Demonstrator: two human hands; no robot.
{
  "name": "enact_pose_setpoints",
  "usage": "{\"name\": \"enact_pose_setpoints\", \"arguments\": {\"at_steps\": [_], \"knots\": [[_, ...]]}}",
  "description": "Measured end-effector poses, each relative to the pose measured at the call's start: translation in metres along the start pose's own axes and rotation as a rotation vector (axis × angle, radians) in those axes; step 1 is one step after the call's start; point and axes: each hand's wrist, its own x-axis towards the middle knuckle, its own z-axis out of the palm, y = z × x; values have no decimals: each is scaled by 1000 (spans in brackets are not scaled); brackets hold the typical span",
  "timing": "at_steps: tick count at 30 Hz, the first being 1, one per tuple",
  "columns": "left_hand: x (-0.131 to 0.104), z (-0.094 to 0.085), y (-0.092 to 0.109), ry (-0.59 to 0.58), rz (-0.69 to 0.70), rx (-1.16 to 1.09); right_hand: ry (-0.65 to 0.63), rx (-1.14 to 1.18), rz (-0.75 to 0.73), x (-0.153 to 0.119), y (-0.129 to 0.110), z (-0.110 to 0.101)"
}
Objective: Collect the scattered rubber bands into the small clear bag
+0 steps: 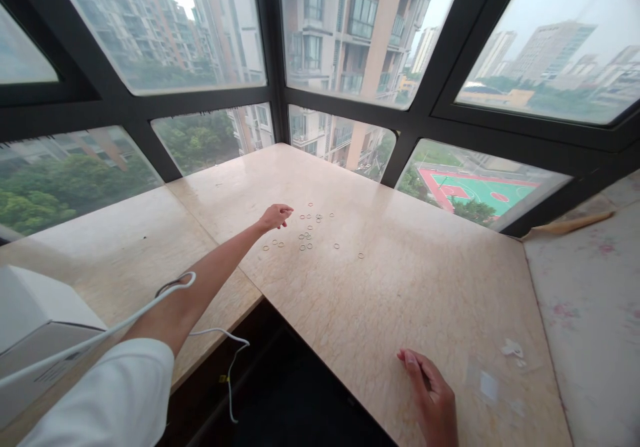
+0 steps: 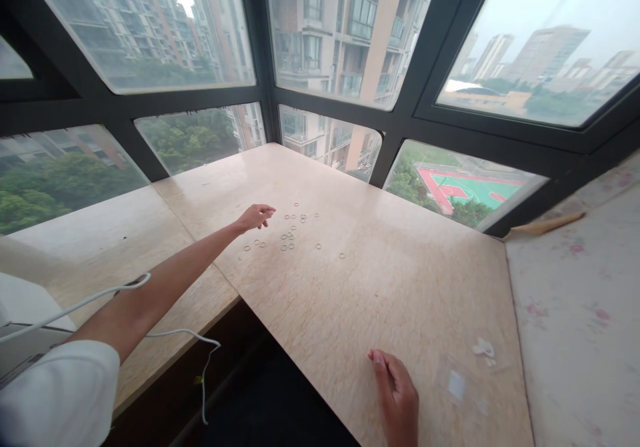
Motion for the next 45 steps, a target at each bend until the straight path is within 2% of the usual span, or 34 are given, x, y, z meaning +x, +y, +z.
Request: {"name": "enact_pose_setpoints", "arguments": {"at_steps": [3,5,9,12,14,22,29,33,36,38,45], "knots": [[1,-3,-4,-6,-30,20,2,5,-5,0,2,0],[-2,-7,-12,-49,-12,153,5,-2,-11,1,3,1],[-14,-13,-34,-243,113,504,-1,-19,-20,0,1,0],[-21,-17,-49,-335,148,525,0,-18,-11,-1,-2,0],[-23,-20,-56,-347,137,499,-3,-17,-8,-1,-2,0],[-26,-39,-66,-200,18,498,-6,-21,-3,0,2,-1],[-24,-63,-78,-66,-99,642,-1,-32,-4,1,-1,-1],[-24,-67,-75,-29,-117,685,-1,-31,13,1,0,1],[-21,-57,-64,-22,-54,689,0,-31,21,0,1,1],[-17,-42,-54,-17,18,686,5,-36,17,0,0,1],[14,41,-6,12,217,677,17,-35,12,0,-1,2]]}}
